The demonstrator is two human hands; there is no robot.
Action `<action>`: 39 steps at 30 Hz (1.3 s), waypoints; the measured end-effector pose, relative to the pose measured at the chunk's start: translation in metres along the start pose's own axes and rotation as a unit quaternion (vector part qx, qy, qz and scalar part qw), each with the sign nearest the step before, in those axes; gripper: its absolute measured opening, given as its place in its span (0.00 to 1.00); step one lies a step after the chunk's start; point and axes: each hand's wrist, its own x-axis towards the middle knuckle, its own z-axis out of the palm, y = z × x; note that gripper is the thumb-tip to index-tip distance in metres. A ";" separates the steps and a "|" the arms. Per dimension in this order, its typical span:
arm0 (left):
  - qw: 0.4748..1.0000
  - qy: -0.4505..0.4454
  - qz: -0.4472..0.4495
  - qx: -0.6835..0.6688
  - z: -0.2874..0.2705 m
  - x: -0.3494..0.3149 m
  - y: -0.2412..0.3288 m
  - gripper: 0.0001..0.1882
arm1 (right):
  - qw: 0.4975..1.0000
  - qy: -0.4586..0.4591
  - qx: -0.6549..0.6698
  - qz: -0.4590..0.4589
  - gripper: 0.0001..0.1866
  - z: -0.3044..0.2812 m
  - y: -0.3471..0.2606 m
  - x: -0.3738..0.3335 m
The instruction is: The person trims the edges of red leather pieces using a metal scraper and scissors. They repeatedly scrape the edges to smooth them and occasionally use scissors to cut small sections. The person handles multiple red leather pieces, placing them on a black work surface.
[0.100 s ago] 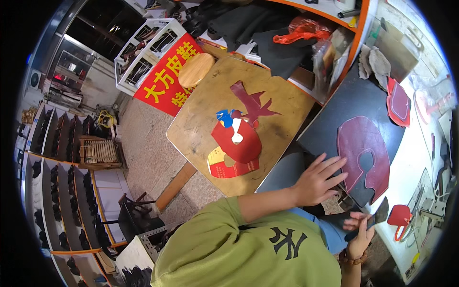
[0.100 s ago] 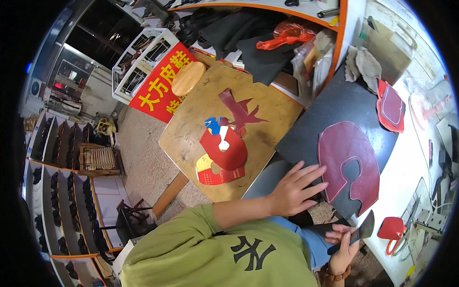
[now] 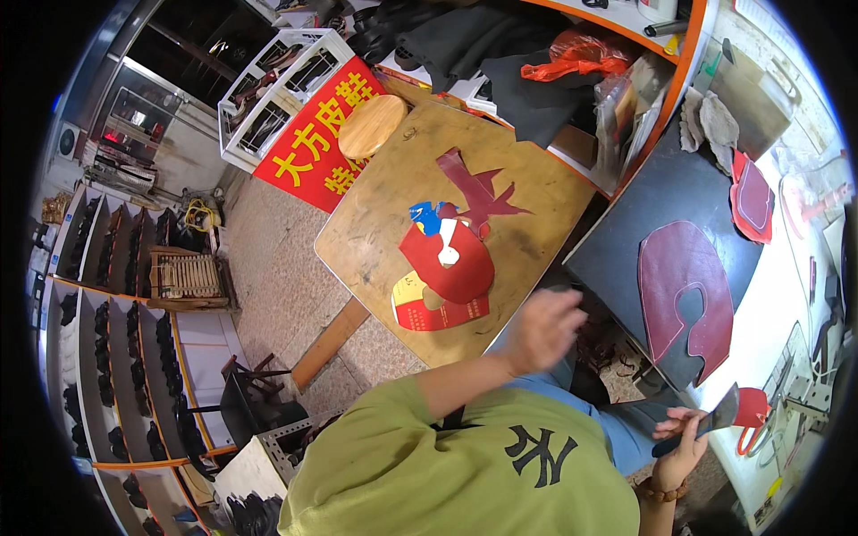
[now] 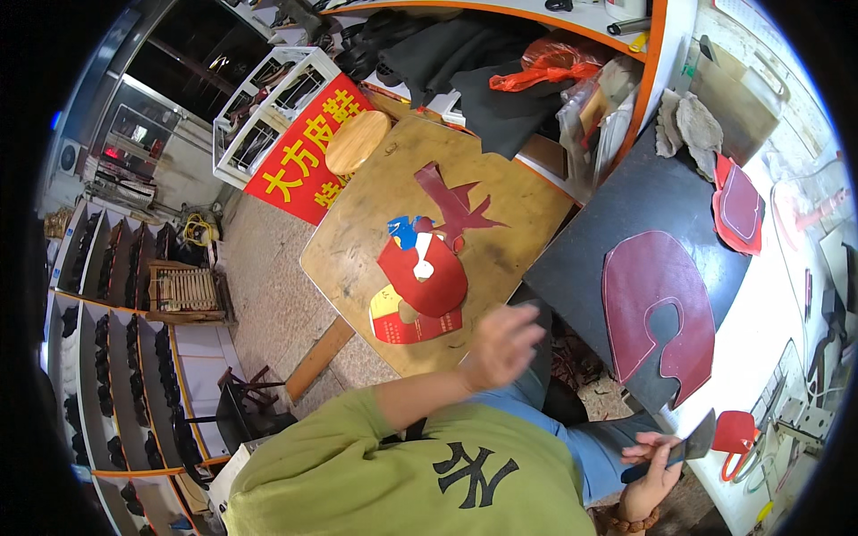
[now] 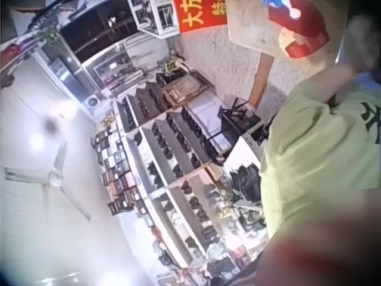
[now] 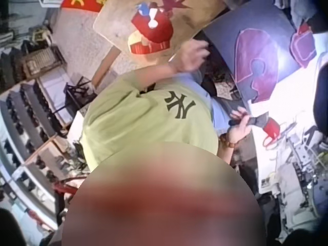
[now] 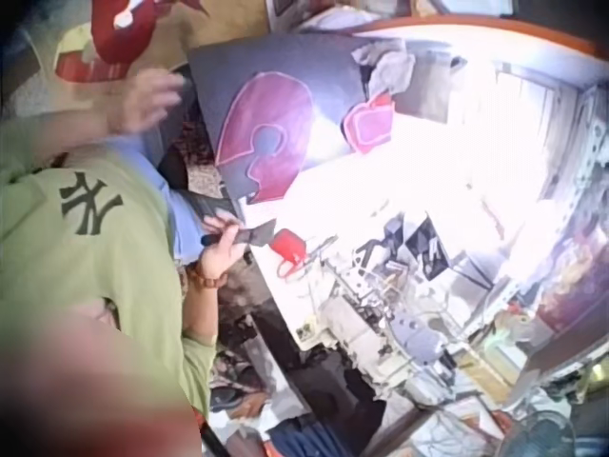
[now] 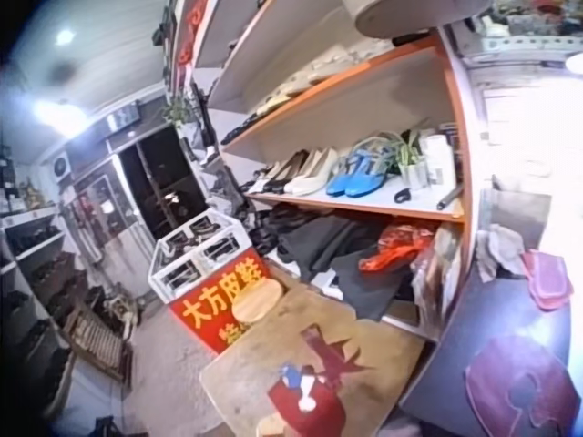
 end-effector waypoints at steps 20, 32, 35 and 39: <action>0.881 -0.142 -0.326 0.311 -0.049 -0.114 -0.177 0.08 | 0.962 0.033 -0.267 -0.050 0.25 0.002 -0.029 0.133; 0.815 0.220 -0.317 -0.432 -0.260 0.110 -0.116 0.02 | 0.915 0.188 -0.323 -0.153 0.21 -0.171 -0.037 0.207; 0.810 0.213 -0.287 -0.465 -0.250 0.157 -0.072 0.03 | 0.924 0.197 -0.280 -0.172 0.22 -0.184 -0.036 0.187; 0.869 0.047 -0.175 -0.461 -0.197 0.202 -0.010 0.08 | 0.966 0.163 -0.121 -0.157 0.21 -0.147 -0.041 0.145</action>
